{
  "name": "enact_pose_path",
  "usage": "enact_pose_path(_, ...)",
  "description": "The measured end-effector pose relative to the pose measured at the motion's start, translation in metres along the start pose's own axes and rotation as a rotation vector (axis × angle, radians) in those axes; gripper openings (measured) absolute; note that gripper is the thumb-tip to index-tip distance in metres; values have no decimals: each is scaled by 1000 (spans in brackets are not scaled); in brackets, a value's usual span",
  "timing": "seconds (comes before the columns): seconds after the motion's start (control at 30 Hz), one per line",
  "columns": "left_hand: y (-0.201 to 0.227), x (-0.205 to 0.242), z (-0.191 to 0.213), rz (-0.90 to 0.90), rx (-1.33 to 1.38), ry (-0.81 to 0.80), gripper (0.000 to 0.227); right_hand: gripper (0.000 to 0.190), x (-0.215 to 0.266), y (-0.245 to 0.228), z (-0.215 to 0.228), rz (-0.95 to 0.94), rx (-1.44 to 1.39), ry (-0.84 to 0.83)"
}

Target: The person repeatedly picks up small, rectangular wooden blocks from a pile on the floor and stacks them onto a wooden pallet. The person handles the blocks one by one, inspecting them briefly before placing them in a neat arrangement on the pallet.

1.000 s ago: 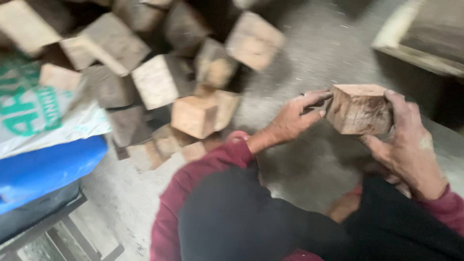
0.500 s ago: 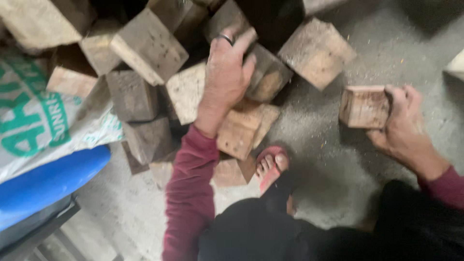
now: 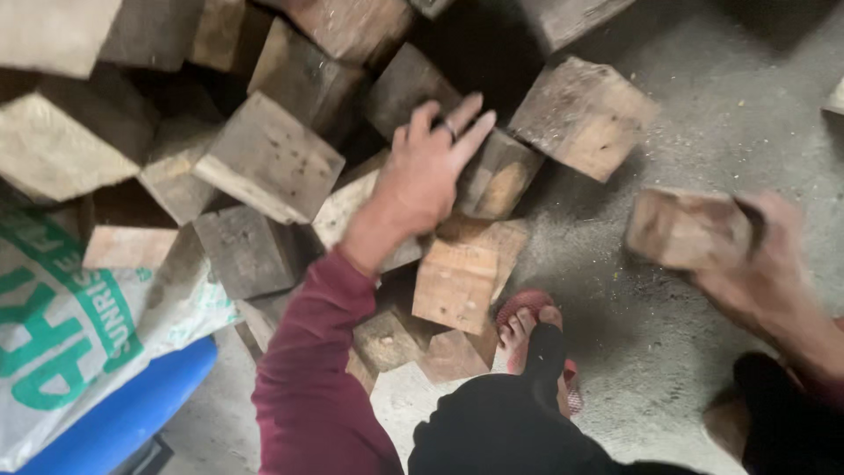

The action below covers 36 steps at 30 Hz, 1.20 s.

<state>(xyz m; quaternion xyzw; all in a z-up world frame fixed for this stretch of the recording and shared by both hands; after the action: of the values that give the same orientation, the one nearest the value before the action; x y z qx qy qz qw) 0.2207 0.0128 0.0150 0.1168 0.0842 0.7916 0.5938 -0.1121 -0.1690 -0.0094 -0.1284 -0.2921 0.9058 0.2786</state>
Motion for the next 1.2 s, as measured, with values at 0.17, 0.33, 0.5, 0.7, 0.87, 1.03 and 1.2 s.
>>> enact_pose_path(0.17, -44, -41, 22, 73, 97, 313, 75, 76, 39, 11, 20, -827, -75, -409)
enact_pose_path(0.33, -15, -120, 3, 133, 291, 296, 87, 116, 34, -38, 39, -222, -154, 61)
enact_pose_path(0.5, 21, -159, -2, 416, 29, 477, 101, 108, 16, -23, 12, 0, -141, 146)
enact_pose_path(0.7, 77, -179, -2, 49, 133, 766, 85, 112, 5, 44, -17, -77, 37, 62)
enact_pose_path(0.87, 60, -280, -55, 25, -32, 515, 58, 106, 1, 60, -18, 5, -128, 85)
enact_pose_path(1.03, 39, -300, -49, 189, 238, 345, 44, 106, 16, 64, -12, -93, -114, 42)
enact_pose_path(1.2, 71, -213, 38, -5, 735, 615, 93, 105, 17, 77, -10, -104, -97, -86)
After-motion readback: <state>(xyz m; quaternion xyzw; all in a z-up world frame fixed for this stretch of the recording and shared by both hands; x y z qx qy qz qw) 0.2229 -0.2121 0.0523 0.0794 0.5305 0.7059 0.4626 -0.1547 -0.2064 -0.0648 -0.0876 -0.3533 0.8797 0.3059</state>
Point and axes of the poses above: each hand's wrist, its own x-axis away from the middle knuckle, its own z-axis out of the back of the hand, y = z × x, the point moved 6 cm from there along -x, towards the middle knuckle, and after that the axes turned 14 degrees about y, right-handed, at the moved point
